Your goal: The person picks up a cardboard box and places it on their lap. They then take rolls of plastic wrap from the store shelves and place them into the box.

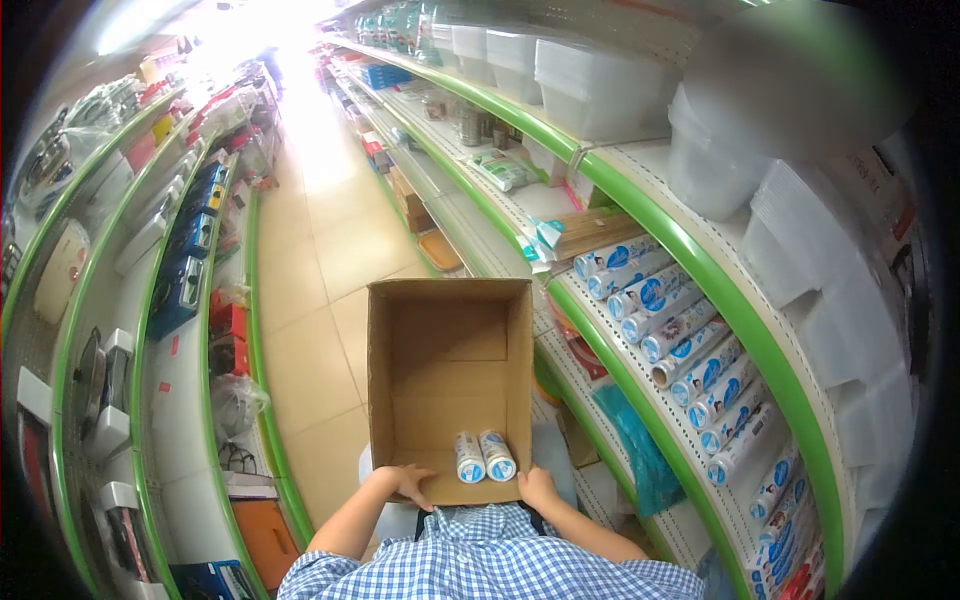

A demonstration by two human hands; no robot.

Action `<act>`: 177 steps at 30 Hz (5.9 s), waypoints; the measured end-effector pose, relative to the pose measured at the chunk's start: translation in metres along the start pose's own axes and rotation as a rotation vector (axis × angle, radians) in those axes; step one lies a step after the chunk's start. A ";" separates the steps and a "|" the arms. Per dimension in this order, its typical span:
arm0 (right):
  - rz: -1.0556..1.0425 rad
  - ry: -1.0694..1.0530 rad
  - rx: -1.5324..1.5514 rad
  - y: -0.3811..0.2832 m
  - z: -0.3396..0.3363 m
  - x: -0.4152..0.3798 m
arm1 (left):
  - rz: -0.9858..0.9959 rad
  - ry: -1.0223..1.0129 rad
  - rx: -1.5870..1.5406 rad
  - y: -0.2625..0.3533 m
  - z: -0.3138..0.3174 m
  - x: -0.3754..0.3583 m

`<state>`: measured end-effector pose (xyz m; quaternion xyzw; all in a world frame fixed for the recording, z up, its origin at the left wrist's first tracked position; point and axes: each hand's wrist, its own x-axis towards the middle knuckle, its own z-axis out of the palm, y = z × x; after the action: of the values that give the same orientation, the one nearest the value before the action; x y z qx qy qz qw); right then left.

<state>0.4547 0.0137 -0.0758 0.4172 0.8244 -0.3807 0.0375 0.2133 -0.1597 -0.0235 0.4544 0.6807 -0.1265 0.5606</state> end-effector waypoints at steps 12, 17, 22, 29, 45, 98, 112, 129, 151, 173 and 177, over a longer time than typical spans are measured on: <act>-0.162 -0.007 0.022 0.012 -0.001 0.003 | 0.181 0.671 -0.050 0.066 0.012 0.083; -0.112 0.004 0.067 0.010 -0.009 -0.011 | 0.063 0.689 -0.154 0.071 0.016 0.084; -0.204 0.242 0.103 0.008 -0.022 -0.024 | 0.071 0.755 -0.318 0.049 0.025 0.096; -0.350 0.341 0.333 -0.032 -0.071 -0.044 | 0.180 1.007 -1.289 0.036 0.026 0.066; -0.456 0.158 1.077 -0.054 -0.085 -0.048 | 1.065 1.273 -0.151 0.120 0.019 -0.008; -0.446 0.159 1.103 -0.084 -0.083 -0.057 | 1.035 1.254 -0.046 0.151 0.016 -0.040; 0.305 1.372 0.221 0.110 -0.322 -0.170 | 0.366 0.792 -0.131 0.039 0.032 0.031; 0.618 1.016 -0.425 0.197 -0.316 -0.168 | 0.357 0.774 -0.270 0.039 0.040 0.036; 0.170 0.595 -0.605 -0.010 -0.285 0.020 | 0.281 0.757 -0.279 0.033 0.050 0.044; -0.596 1.190 0.754 -0.018 -0.273 -0.089 | 0.321 0.722 -0.231 0.032 0.044 0.049; -0.779 0.868 0.939 -0.040 -0.229 -0.110 | 0.381 0.781 -0.227 0.026 0.046 0.054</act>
<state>0.5564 0.0779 0.1516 0.1799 0.6040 -0.4796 -0.6106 0.2649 -0.1509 -0.0777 0.5209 0.7548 0.2356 0.3215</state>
